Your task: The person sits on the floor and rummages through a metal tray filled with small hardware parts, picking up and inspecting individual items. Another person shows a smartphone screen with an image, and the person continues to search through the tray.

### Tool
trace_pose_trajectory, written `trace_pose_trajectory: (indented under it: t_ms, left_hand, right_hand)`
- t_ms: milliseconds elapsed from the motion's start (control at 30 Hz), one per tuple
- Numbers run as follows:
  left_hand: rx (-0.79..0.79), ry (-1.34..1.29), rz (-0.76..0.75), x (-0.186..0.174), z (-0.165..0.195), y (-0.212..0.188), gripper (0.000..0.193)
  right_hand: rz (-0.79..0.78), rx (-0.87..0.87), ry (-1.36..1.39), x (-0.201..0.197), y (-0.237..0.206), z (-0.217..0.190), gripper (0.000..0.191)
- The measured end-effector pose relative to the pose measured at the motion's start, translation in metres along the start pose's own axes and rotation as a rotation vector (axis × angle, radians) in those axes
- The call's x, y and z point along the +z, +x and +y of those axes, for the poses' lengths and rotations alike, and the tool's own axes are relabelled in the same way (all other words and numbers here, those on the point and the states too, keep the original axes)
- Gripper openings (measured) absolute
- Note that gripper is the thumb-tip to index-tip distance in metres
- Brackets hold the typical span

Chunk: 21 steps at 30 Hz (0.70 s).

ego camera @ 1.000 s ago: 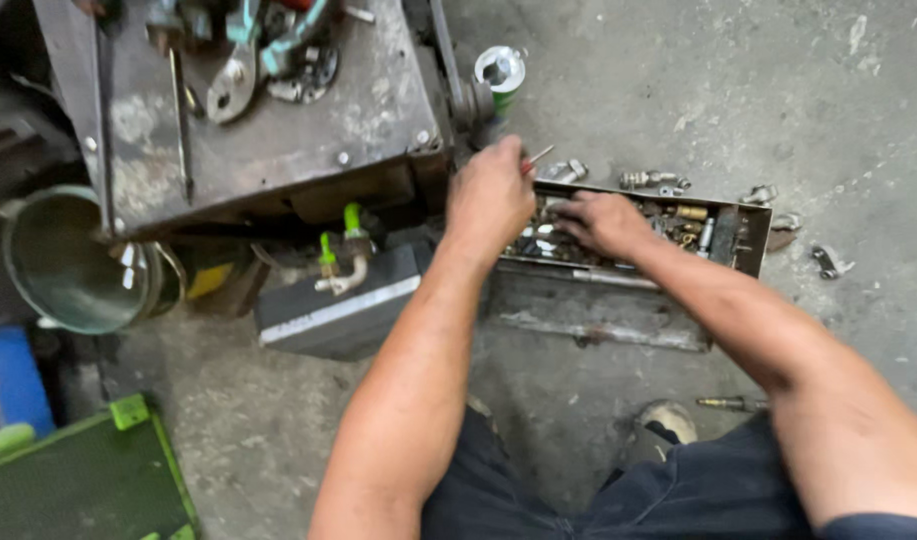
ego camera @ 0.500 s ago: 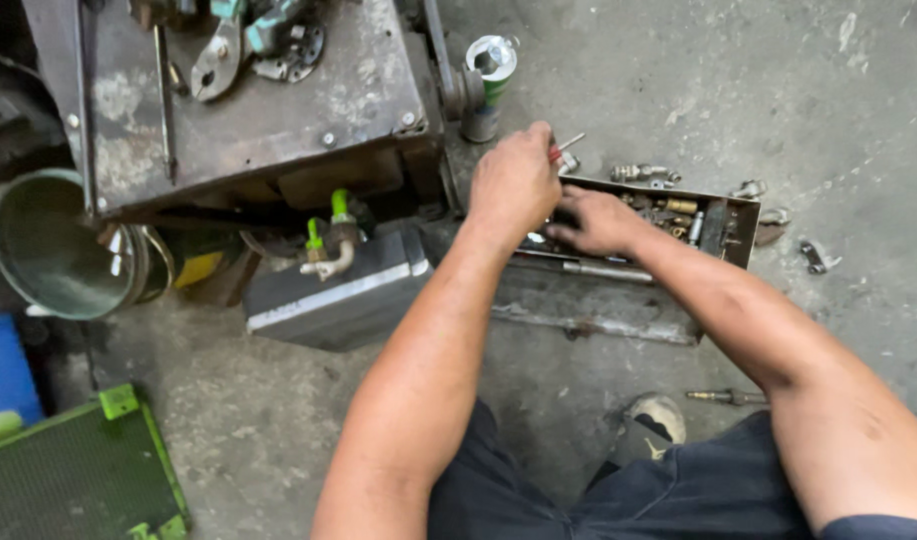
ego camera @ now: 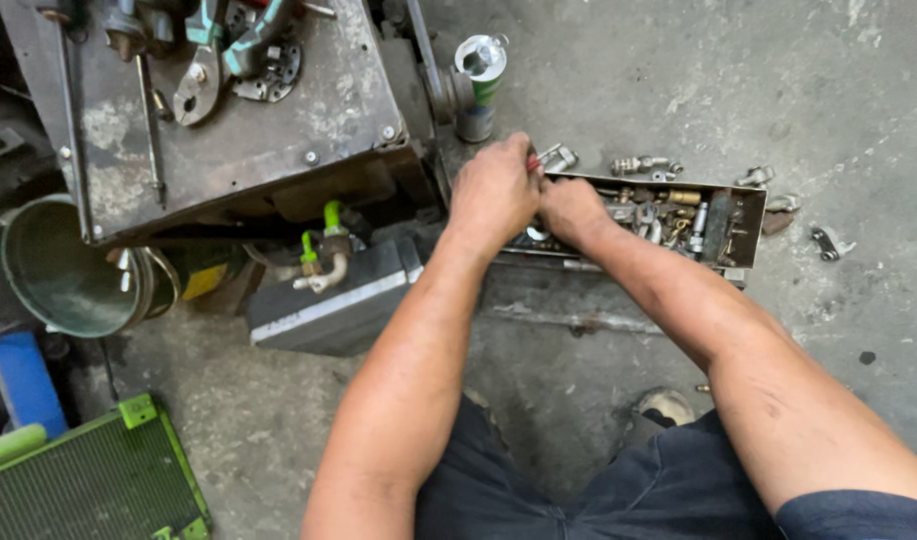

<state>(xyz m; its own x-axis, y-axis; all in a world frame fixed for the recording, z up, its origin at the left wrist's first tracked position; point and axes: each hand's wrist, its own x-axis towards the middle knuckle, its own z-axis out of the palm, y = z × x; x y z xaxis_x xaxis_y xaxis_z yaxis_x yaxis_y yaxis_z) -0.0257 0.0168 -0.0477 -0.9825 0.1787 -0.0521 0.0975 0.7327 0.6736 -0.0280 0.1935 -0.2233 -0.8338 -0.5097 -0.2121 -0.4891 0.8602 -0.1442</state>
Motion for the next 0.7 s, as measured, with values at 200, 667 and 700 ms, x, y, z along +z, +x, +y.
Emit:
trace_pose_trajectory:
  t_ms: [200,667,700]
  left_hand:
    - [-0.003,-0.002,-0.015,-0.005,-0.002,-0.001,0.020]
    - [-0.048,-0.016,-0.006,0.006,0.003,0.011,0.017]
    - [-0.047,-0.017,0.003,0.005,0.003,0.012,0.017]
  right_hand:
    - [0.210,0.025,0.256,-0.003,-0.008,-0.003,0.023]
    - [-0.287,0.434,2.077,-0.034,-0.032,0.045,0.022]
    - [-0.296,0.419,2.064,-0.033,-0.031,0.044,0.025]
